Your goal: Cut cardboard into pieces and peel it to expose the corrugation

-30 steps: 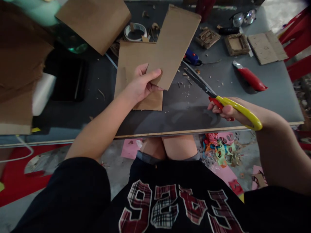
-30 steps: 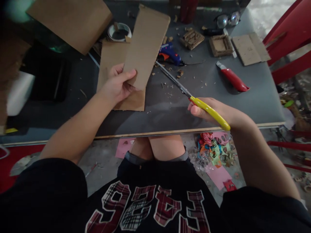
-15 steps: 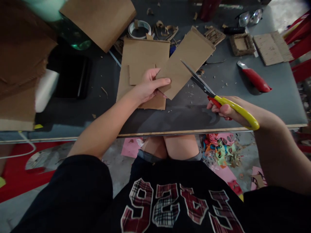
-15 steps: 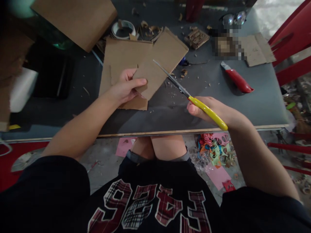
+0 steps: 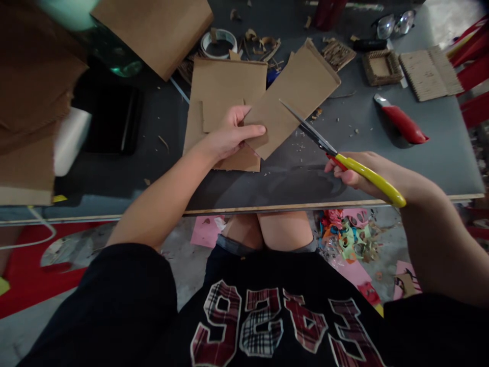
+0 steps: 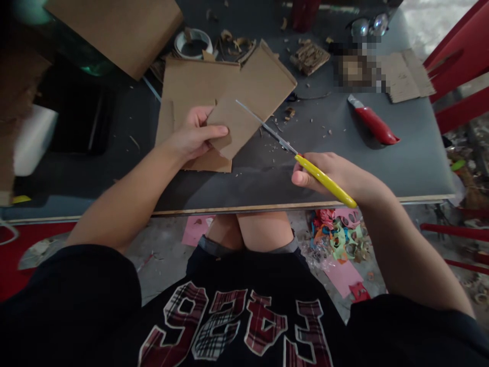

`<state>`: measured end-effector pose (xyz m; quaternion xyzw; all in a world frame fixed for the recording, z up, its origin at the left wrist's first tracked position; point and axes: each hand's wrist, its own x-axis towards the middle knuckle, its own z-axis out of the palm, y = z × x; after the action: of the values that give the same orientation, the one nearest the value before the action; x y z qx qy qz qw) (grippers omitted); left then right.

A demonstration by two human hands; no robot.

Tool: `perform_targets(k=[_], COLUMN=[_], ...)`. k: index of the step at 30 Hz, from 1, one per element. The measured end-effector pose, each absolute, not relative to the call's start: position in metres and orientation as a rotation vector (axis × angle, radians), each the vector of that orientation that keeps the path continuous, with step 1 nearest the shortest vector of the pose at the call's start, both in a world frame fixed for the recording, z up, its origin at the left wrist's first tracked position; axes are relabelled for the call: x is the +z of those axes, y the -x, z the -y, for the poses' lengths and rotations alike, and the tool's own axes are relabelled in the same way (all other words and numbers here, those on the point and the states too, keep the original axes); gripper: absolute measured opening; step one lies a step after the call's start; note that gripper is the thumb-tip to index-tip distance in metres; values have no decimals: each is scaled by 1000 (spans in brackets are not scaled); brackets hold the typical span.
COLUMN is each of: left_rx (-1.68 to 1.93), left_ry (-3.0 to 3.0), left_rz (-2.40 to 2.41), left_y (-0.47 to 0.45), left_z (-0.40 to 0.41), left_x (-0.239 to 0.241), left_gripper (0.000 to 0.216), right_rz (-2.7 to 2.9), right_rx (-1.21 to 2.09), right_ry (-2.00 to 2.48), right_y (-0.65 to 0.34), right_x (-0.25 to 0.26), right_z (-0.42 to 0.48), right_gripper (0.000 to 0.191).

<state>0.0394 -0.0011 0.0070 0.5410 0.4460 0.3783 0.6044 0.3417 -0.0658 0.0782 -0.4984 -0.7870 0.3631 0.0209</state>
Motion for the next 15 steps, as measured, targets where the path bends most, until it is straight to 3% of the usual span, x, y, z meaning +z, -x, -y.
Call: perform_targets(k=[7, 15], left_rx=[846, 818], left_ry=[-1252, -1280], left_rz=[-1020, -1005], left_y=[-36, -34], left_z=[1, 3], left_x=[7, 14], left_gripper=[25, 27], right_rz=[2371, 2520], right_rx=[1118, 807], right_ry=[1493, 1664], right_y=[-343, -322], right_x=[69, 76], right_z=[72, 79], right_gripper=[84, 79])
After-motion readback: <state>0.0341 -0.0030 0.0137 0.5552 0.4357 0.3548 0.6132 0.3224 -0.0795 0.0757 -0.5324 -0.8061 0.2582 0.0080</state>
